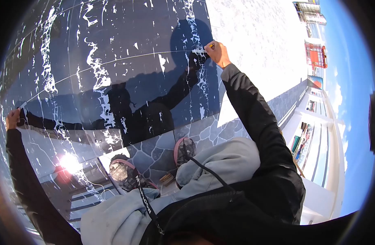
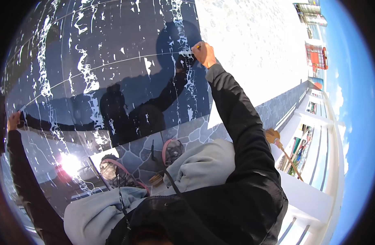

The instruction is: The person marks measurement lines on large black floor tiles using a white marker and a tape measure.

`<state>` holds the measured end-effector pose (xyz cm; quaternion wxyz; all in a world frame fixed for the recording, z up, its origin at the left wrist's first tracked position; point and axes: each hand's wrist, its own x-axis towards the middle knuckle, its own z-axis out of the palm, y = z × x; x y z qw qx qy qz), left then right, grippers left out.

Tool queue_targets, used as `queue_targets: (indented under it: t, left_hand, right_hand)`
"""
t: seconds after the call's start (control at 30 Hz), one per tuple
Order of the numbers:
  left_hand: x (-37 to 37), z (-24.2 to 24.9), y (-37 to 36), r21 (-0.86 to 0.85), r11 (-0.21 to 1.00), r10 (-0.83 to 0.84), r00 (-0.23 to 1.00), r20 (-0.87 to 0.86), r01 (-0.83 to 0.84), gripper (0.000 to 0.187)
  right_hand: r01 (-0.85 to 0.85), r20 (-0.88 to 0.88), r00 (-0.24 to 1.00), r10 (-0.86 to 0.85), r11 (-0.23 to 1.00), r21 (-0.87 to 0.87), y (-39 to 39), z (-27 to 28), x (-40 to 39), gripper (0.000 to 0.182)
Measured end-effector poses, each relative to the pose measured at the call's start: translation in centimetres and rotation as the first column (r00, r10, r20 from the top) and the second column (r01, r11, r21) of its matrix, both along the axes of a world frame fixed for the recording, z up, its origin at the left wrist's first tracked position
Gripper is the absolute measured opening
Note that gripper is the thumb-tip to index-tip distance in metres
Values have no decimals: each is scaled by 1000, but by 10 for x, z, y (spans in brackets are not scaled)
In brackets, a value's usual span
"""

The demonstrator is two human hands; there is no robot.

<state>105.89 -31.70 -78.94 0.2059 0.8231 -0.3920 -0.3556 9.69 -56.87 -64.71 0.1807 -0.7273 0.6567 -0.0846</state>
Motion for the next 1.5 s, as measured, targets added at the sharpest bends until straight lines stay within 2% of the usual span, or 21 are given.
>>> queue_targets:
  t: [0.1, 0.17, 0.47, 0.6, 0.67, 0.8, 0.87, 1.0, 1.1, 1.17, 1.2, 1.23, 1.27, 1.3, 1.33, 1.37, 1.4, 1.43, 1.47, 1.5]
  left_hand:
    - [-4, 2, -1, -22, 1000, -9, 999, 53, 11, 35]
    - [1, -2, 1, -30, 1000, 8, 1000, -8, -8, 36]
    - [1, 1, 1, -23, 999, 30, 996, -87, -32, 36]
    - [8, -8, 2, -43, 999, 16, 997, -71, -19, 32]
    - [15, -12, 2, -41, 999, -22, 1000, 5, 22, 33]
    - [-16, 19, -1, 38, 999, -41, 992, 115, 37, 38]
    - [-21, 21, -3, -31, 995, -81, 957, 280, 93, 39]
    - [-21, 25, -5, 29, 994, -107, 956, 273, 103, 39]
    - [-24, 26, -5, 22, 994, -110, 933, 342, 109, 39]
    - [-18, 21, -6, 13, 993, -119, 945, 303, 121, 36]
    - [-11, 8, -5, -65, 989, -113, 970, 214, 130, 32]
    - [-35, 22, -5, -120, 992, -39, 997, 60, 46, 29]
    - [-63, 47, -6, -95, 995, 5, 999, 46, -1, 28]
    - [-109, 90, -11, -28, 1000, 4, 988, 157, 0, 27]
    - [-115, 98, -11, -45, 999, 20, 999, 25, -19, 28]
    - [-127, 110, -11, -60, 998, 7, 989, 145, 1, 27]
    - [-122, 102, -12, -47, 997, 67, 991, 119, -62, 24]
    - [-116, 97, -11, -85, 996, 24, 995, 94, -16, 26]
    - [-119, 102, -11, -89, 996, -19, 987, 157, 33, 28]
    - [-121, 105, -12, -43, 999, 12, 986, 164, -5, 28]
  right_hand:
    - [-33, -42, 999, 32, 999, -28, 2, 4, 2, 21]
    - [-22, -38, 999, 21, 999, -31, 4, 5, 4, 18]
    - [-1, -36, 999, 0, 1000, -20, 7, 3, 5, 18]
    - [26, -42, 999, -26, 1000, 4, 10, 8, 8, 18]
    - [23, -36, 999, -24, 1000, -16, 10, 9, 9, 19]
    - [23, -37, 999, -23, 1000, -8, 13, 13, 12, 18]
    - [21, -12, 1000, -21, 1000, 0, 13, 15, 12, 18]
    - [39, 26, 999, -40, 999, 26, 15, 17, 14, 17]
    - [91, 55, 994, -96, 991, 96, 14, 15, 13, 17]
    - [-7, 9, 1000, 7, 999, -40, 12, 8, 7, 17]
    - [-22, 37, 999, 23, 1000, -20, 16, 15, 11, 16]
    - [-29, 69, 997, 30, 999, -27, 18, 18, 15, 18]
    - [-58, 67, 996, 61, 997, -45, 18, 16, 17, 19]
    - [-124, 48, 990, 130, 986, -113, 12, 2, 7, 19]
    - [-95, 19, 995, 97, 993, -73, 5, -8, 1, 18]
    - [-127, 40, 991, 131, 987, -97, 10, -1, 7, 17]
    - [-66, 50, 997, 66, 998, -9, 20, 19, 27, 17]
    - [-141, -14, 990, 140, 988, -69, 15, 9, 15, 18]
    - [-149, -53, 988, 145, 985, -85, 11, 3, 10, 18]
    - [-138, -62, 989, 134, 988, -63, 13, 6, 13, 17]
